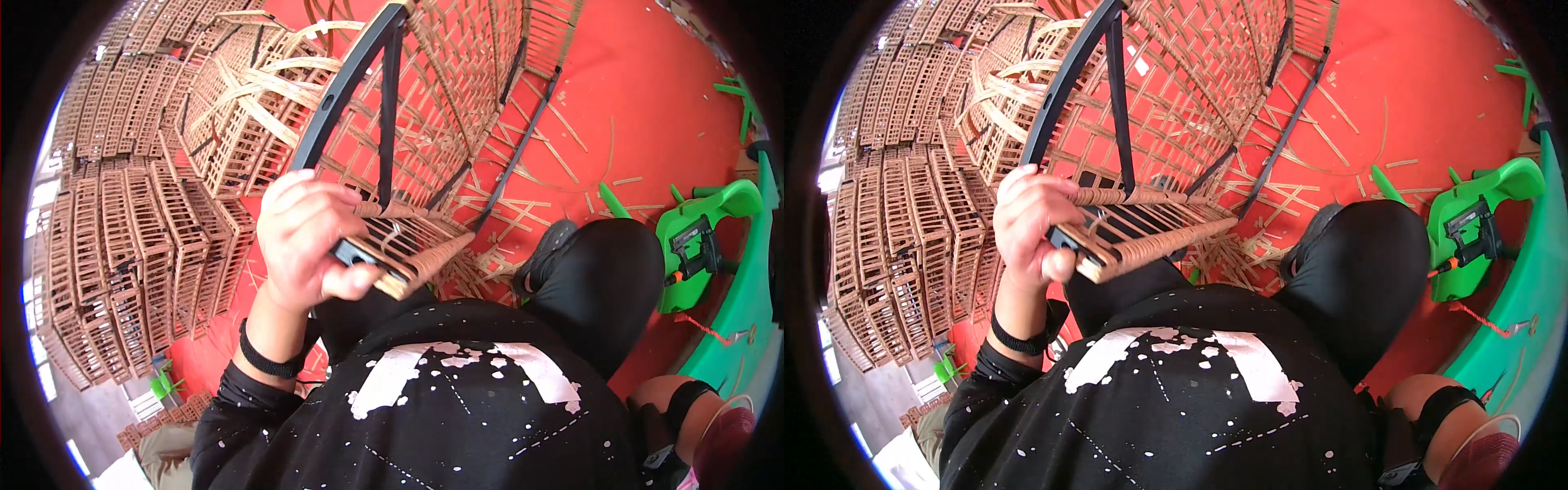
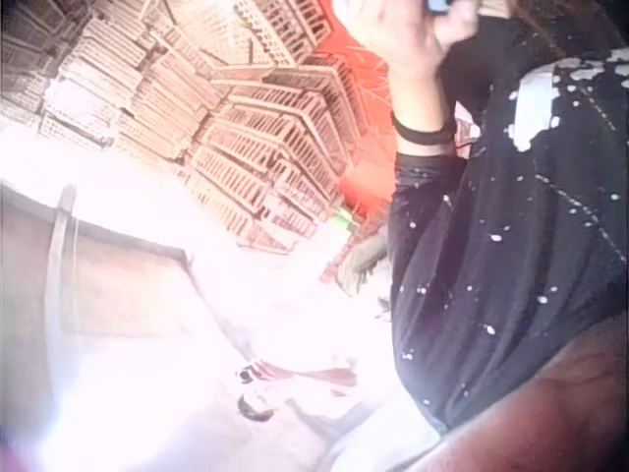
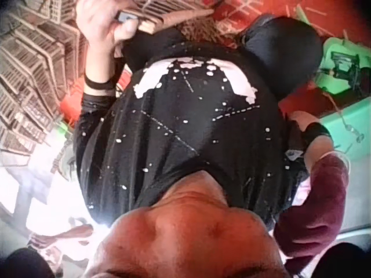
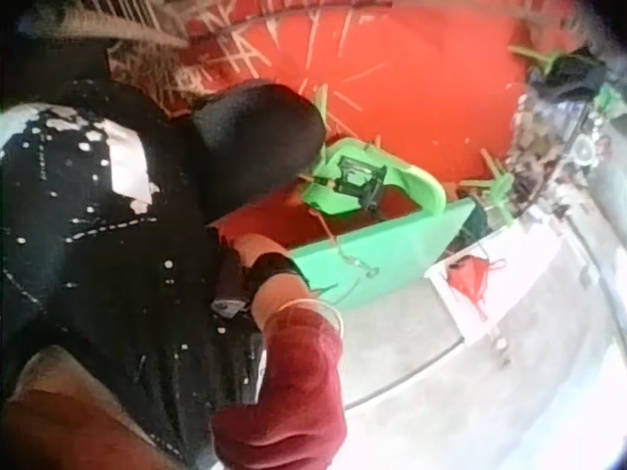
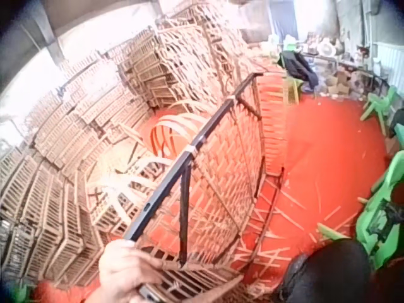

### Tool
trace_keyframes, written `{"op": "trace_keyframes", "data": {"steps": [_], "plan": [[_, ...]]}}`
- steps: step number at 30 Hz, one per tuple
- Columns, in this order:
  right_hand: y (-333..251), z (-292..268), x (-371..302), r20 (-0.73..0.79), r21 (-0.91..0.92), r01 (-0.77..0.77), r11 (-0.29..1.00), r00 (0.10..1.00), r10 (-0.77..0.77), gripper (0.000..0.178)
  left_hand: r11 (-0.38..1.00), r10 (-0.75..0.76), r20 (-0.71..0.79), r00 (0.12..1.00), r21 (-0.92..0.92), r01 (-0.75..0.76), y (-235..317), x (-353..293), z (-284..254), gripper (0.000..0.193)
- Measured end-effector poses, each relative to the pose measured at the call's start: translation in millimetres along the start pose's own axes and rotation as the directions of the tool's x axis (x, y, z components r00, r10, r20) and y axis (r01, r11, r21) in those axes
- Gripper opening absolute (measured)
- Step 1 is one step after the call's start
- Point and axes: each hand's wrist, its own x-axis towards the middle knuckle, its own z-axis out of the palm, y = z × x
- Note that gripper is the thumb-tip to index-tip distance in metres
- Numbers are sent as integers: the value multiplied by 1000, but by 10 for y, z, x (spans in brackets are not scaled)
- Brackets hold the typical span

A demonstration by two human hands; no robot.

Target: The recorder is weaving rattan strips onto a metal furniture frame and securing them with tools.

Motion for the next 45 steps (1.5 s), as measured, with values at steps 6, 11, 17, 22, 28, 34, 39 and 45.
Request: {"op": "trace_keyframes", "data": {"steps": [6, 11, 17, 22, 28, 34, 39, 45], "plan": [[-451, -113, -247, -70, -96, -38, 995, 997, 32, 21, 997, 49, 41, 998, -56, -47, 122, 38, -32, 42], [-793, -193, -339, -130, -154, -79, 985, 990, 59, 20, 998, 54, 33, 998, -22, -53, 326, 72, -31, 29], [-1070, -195, -342, -179, -198, -115, 973, 981, 80, 19, 996, 67, 17, 998, -60, -66, 345, 61, -106, 39], [-1148, -120, -234, -216, -190, -143, 971, 971, 101, 18, 997, 54, 57, 997, -65, -50, 358, 44, -157, 47], [-776, 267, 6, -121, -21, -289, 957, 951, 285, 18, 993, 1, 47, 999, -117, 5, 412, -84, -238, 60], [52, 1085, 106, 41, 113, -396, 911, 918, 394, 39, 996, -38, 27, 999, -81, 40, 391, -230, -172, 49], [395, 1658, 77, 120, 164, -312, 936, 948, 295, 53, 996, -30, -47, 998, -83, 26, 263, -167, -112, 44], [608, 2122, -5, 368, 291, -703, 649, 709, 602, 44, 997, 51, 0, 999, -49, -51, 198, -77, -134, 45]]}}
